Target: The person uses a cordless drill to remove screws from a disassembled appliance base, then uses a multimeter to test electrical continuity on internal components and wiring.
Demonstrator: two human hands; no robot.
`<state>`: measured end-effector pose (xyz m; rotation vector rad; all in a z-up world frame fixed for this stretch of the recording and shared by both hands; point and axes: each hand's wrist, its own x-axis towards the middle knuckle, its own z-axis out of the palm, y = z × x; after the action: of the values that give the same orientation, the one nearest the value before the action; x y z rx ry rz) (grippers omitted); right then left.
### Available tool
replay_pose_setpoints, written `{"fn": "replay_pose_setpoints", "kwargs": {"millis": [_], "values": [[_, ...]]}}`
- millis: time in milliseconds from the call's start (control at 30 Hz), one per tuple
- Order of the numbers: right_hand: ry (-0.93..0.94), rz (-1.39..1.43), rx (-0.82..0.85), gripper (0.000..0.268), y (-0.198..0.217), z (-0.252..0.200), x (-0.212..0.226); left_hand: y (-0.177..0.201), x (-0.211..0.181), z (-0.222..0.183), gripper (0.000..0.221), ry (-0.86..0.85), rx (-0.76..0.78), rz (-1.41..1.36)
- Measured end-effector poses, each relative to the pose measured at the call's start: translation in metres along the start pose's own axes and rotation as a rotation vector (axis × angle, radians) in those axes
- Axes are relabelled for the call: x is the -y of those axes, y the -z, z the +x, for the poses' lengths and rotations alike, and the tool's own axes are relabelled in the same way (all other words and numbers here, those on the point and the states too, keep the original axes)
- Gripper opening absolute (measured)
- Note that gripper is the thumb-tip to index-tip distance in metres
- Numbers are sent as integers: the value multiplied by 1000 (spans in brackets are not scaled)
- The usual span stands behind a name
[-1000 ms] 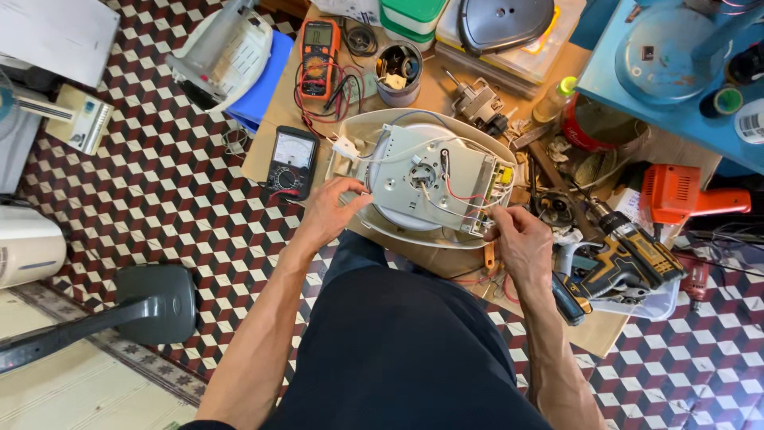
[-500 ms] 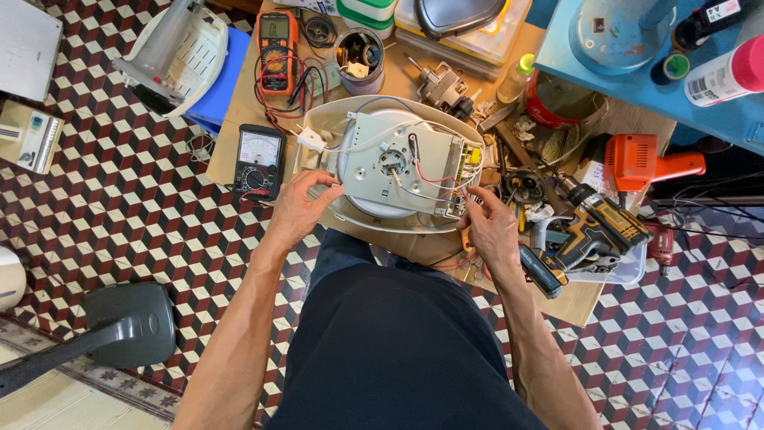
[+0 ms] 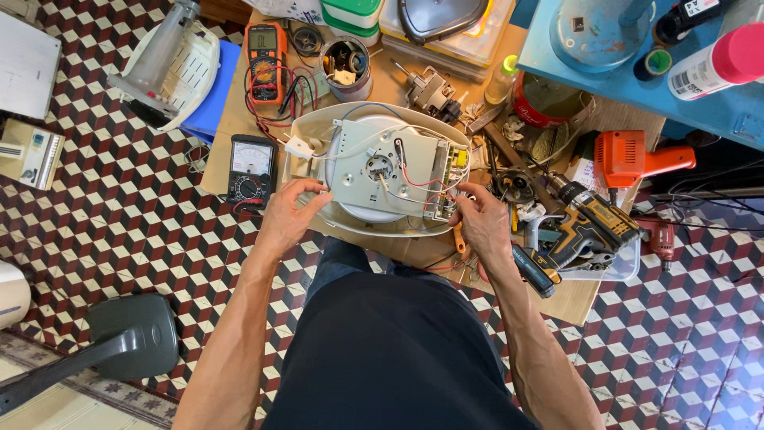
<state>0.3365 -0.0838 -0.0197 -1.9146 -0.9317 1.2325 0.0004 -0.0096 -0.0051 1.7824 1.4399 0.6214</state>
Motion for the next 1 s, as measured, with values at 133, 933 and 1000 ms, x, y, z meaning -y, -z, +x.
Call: {"fn": "replay_pose_setpoints", "kwargs": {"millis": [133, 933, 1000], "values": [[-28, 178, 51, 36, 2, 3, -5, -2, 4, -1, 35, -1, -6, 17], [-114, 156, 312, 30, 33, 44, 4, -117, -111, 52, 24, -507, 123, 351], [-118, 126, 306, 31, 33, 42, -2, -128, -106, 63, 19, -489, 158, 462]]}}
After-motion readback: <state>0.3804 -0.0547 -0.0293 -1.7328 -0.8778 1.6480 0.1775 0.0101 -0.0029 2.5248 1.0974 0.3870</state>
